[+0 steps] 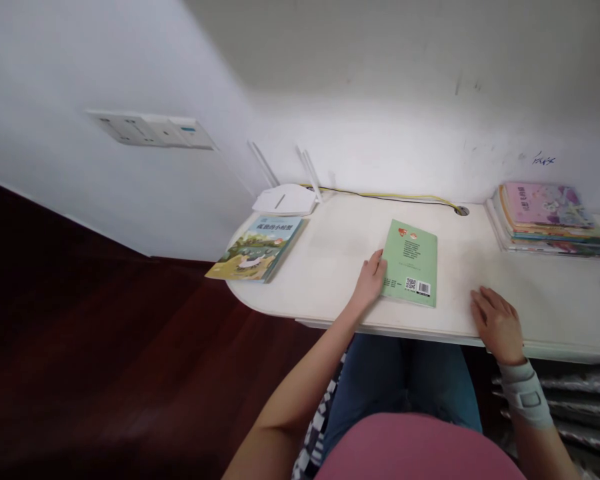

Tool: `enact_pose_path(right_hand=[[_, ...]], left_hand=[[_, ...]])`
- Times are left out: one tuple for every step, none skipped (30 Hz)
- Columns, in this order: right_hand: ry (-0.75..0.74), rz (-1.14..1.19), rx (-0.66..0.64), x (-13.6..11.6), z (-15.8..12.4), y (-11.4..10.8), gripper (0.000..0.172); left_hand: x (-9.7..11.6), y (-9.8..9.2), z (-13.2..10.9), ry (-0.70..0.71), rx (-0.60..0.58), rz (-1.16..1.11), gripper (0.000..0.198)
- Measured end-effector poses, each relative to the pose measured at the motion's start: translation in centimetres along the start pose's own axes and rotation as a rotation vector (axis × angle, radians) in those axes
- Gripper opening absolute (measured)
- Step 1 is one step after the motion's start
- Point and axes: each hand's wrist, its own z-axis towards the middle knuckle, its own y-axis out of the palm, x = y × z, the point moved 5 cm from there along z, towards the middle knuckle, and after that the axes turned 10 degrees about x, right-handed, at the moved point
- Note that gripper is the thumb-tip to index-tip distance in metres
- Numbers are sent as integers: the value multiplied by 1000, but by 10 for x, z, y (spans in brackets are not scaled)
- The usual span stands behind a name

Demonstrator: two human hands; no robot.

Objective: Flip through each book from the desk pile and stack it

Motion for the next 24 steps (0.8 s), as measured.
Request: enact_pose_path(right_hand=[[4,1,-1,0,0,0,33],[7,1,-3,1,-1,-1,33],[9,0,-8,1,-1,-2,33],[8,-7,-19,0,-1,-3,33],[7,-26,-35,-1,0,-5,33],[4,-57,-54,-4,3,-6,33],[-1,-92,-76,-9,6,-7,34],[-8,-124,-96,-16,11,-8,34],[-21,-143,-114,-25,17,-7,36],[-42,-135,-129,-37,24,-5,38],[-67,-97,-141,-49,31,-2,42],[-114,-37,-173,-62,37,4,46],[-151,17,-214,-74,42,11,50],[-162,53,-255,-83,46,18,54],[-173,79,-293,-90,47,25,58],[-175,96,-321,-94,48,32,61],[-174,106,-338,-95,47,37,63],[-175,114,-344,-95,46,40,65],[-176,121,-342,-95,44,42,66],[-176,128,-335,-93,43,43,67],[-176,134,-326,-92,41,43,68],[-177,141,-317,-90,40,43,68],[-178,149,-309,-89,40,42,68],[-179,156,-299,-89,40,42,68]], left_hand=[[0,-3,0,39,-24,115,42],[1,-4,-1,79,-59,223,44],[2,-4,-2,113,-93,319,47],[2,-5,-3,136,-110,401,48],[3,-5,-4,152,-121,469,50],[4,-4,-5,163,-128,524,51],[4,-3,-6,171,-136,569,52],[5,-2,-7,179,-138,608,53],[5,-1,-8,185,-140,644,53],[6,0,-10,194,-141,678,53],[7,1,-11,205,-142,713,54],[7,1,-12,219,-146,747,55],[8,1,-13,235,-152,782,56],[8,0,-14,253,-161,817,57],[8,-2,-15,270,-171,851,59],[7,-5,-16,287,-179,884,61],[6,-8,-16,301,-184,911,62],[5,-13,-16,310,-184,930,62],[3,-17,-16,315,-181,935,61],[1,-22,-14,317,-170,925,60],[-1,-27,-13,314,-151,900,57],[-3,-33,-11,306,-125,866,54],[-5,-38,-8,290,-91,827,53],[-7,-43,-6,266,-51,783,53]])
